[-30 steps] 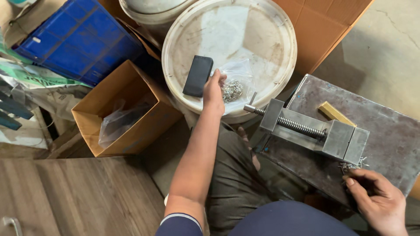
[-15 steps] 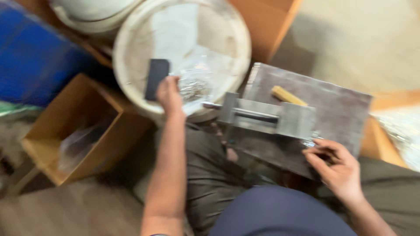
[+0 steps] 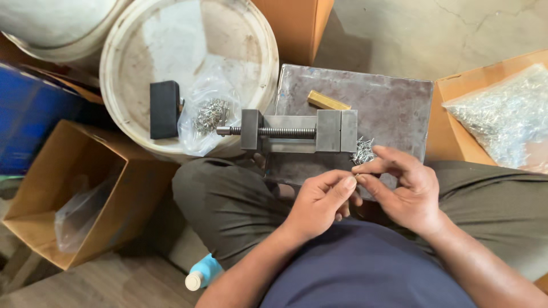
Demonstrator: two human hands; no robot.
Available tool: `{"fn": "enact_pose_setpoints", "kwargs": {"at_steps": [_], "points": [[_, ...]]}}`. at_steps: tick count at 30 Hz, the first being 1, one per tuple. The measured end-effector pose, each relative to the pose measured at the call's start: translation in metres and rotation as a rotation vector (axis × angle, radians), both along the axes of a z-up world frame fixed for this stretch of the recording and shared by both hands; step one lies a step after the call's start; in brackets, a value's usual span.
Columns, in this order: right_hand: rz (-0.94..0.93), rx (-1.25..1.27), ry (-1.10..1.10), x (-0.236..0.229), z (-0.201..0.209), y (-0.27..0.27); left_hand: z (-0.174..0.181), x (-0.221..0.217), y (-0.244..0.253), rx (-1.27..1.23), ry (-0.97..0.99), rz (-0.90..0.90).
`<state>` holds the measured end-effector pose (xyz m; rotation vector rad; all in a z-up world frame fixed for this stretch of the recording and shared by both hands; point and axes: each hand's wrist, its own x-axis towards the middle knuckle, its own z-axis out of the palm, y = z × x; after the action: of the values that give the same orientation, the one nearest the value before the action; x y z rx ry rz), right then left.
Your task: The person sits cross-legged on the floor and assembles small metal components using a bench vise. They pick up metal pieces from a plastic bag and a metal plate, insert them into the vise, and tighten the screw mechanism to secure the parts.
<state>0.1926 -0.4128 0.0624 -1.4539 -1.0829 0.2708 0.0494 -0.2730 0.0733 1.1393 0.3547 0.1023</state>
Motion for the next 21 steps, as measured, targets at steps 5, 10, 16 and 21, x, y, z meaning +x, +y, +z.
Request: {"fn": "enact_pose_setpoints", "kwargs": {"at_steps": [5, 10, 16, 21], "points": [[0.003, -0.049, 0.11, -0.002, -0.008, -0.008, -0.013, 0.002, -0.006, -0.172, 0.024, 0.045], [0.14, -0.027, 0.708, -0.002, -0.017, -0.009, -0.025, 0.007, -0.01, -0.451, -0.07, 0.075], [0.199, 0.011, 0.862, -0.001, -0.034, -0.007, -0.027, 0.009, -0.013, -0.417, -0.079, 0.138], [0.198, 0.003, 0.863, -0.003, -0.038, -0.007, -0.027, 0.01, -0.012, -0.376, -0.02, 0.17]]}}
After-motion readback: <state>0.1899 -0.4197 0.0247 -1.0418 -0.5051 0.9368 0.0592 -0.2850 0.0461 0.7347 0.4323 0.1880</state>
